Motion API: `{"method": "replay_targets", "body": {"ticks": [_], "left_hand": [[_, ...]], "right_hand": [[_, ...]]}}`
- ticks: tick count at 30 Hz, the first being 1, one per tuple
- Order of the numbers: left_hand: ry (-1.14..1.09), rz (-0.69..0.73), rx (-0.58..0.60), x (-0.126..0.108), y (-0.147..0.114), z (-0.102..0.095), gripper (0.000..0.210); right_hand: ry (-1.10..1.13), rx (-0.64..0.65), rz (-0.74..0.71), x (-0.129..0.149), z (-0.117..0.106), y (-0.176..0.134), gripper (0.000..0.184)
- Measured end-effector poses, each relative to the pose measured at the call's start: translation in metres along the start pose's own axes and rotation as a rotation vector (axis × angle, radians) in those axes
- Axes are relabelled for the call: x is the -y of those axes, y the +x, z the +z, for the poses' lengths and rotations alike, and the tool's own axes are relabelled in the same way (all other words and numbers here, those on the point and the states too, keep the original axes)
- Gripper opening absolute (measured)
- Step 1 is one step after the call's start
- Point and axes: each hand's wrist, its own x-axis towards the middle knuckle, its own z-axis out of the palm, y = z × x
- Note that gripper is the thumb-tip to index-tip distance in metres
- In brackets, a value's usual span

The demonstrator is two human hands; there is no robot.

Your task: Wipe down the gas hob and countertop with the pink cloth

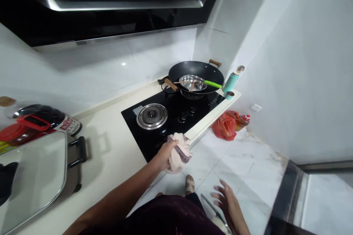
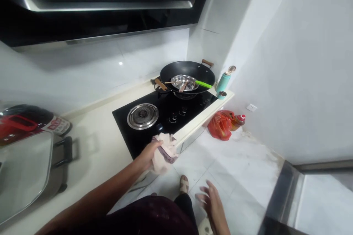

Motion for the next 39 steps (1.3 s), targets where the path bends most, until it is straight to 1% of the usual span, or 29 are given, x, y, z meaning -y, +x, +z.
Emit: {"method": "replay_targets", "body": {"ticks": [1, 3, 5, 6, 8, 10, 11, 13, 15, 17, 18, 20, 21, 22, 23, 24, 25, 27, 29, 31, 32, 34, 36, 37, 39], "left_hand": [[0.037, 0.009, 0.046, 0.011, 0.003, 0.010, 0.027], [0.160, 0.042, 0.108, 0.027, 0.006, 0.027, 0.024], [0.290, 0.110, 0.129, 0.034, 0.009, 0.038, 0.021], [0.347, 0.157, 0.126, 0.034, 0.010, 0.041, 0.020], [0.463, 0.256, 0.087, 0.030, 0.012, 0.040, 0.022], [0.541, 0.307, 0.002, 0.023, 0.013, 0.033, 0.026], [0.542, 0.317, -0.046, 0.020, 0.013, 0.029, 0.029], [0.478, 0.351, -0.124, 0.012, 0.017, 0.022, 0.038], [0.411, 0.402, -0.174, 0.004, 0.022, 0.012, 0.047], [0.439, 0.427, -0.228, -0.003, 0.026, -0.005, 0.055], [0.497, 0.424, -0.256, -0.005, 0.027, -0.019, 0.058], [0.677, 0.425, -0.360, -0.004, 0.023, -0.056, 0.061], [0.802, 0.454, -0.468, 0.000, 0.018, -0.079, 0.061], [0.918, 0.512, -0.669, 0.006, 0.010, -0.102, 0.060], [1.022, 0.565, -0.844, 0.013, 0.001, -0.125, 0.059], [1.120, 0.603, -0.937, 0.020, -0.009, -0.145, 0.058], [1.203, 0.621, -0.997, 0.027, -0.019, -0.163, 0.054], [1.336, 0.613, -1.109, 0.036, -0.036, -0.188, 0.048], [1.413, 0.554, -1.232, 0.038, -0.046, -0.200, 0.045], [1.445, 0.462, -1.326, 0.034, -0.050, -0.203, 0.044], [1.454, 0.413, -1.342, 0.030, -0.051, -0.203, 0.044], [1.477, 0.340, -1.320, 0.024, -0.052, -0.204, 0.044], [1.513, 0.317, -1.271, 0.020, -0.053, -0.207, 0.046], [1.533, 0.319, -1.253, 0.020, -0.054, -0.209, 0.048], [1.582, 0.331, -1.228, 0.019, -0.056, -0.212, 0.050]], "right_hand": [[0.051, 0.071, 0.031, 0.012, 0.013, 0.029, 0.063], [0.152, 0.267, 0.092, 0.038, 0.042, 0.074, 0.072], [0.161, 0.438, 0.103, 0.063, 0.064, 0.104, 0.068], [0.135, 0.481, 0.086, 0.075, 0.071, 0.115, 0.062], [0.036, 0.502, 0.025, 0.094, 0.079, 0.133, 0.052], [-0.132, 0.471, -0.073, 0.109, 0.085, 0.151, 0.047], [-0.234, 0.447, -0.143, 0.115, 0.089, 0.161, 0.046], [-0.434, 0.387, -0.334, 0.125, 0.104, 0.178, 0.045], [-0.599, 0.354, -0.544, 0.133, 0.124, 0.194, 0.041], [-0.769, 0.376, -0.695, 0.138, 0.146, 0.208, 0.043], [-0.867, 0.378, -0.739, 0.138, 0.157, 0.213, 0.047], [-1.081, 0.349, -0.767, 0.132, 0.175, 0.219, 0.055], [-1.190, 0.331, -0.754, 0.125, 0.183, 0.219, 0.057], [-1.292, 0.327, -0.726, 0.116, 0.190, 0.217, 0.057], [-1.389, 0.349, -0.684, 0.105, 0.197, 0.213, 0.057], [-1.474, 0.390, -0.637, 0.092, 0.204, 0.209, 0.058], [-1.545, 0.435, -0.597, 0.080, 0.211, 0.203, 0.061], [-1.640, 0.516, -0.566, 0.057, 0.228, 0.194, 0.068], [-1.681, 0.569, -0.595, 0.042, 0.246, 0.192, 0.075], [-1.688, 0.598, -0.620, 0.037, 0.266, 0.196, 0.077], [-1.684, 0.604, -0.620, 0.037, 0.275, 0.200, 0.076], [-1.679, 0.607, -0.617, 0.039, 0.289, 0.208, 0.074], [-1.675, 0.612, -0.663, 0.040, 0.291, 0.213, 0.072], [-1.669, 0.618, -0.712, 0.039, 0.287, 0.215, 0.069], [-1.636, 0.618, -0.829, 0.035, 0.266, 0.217, 0.057]]}}
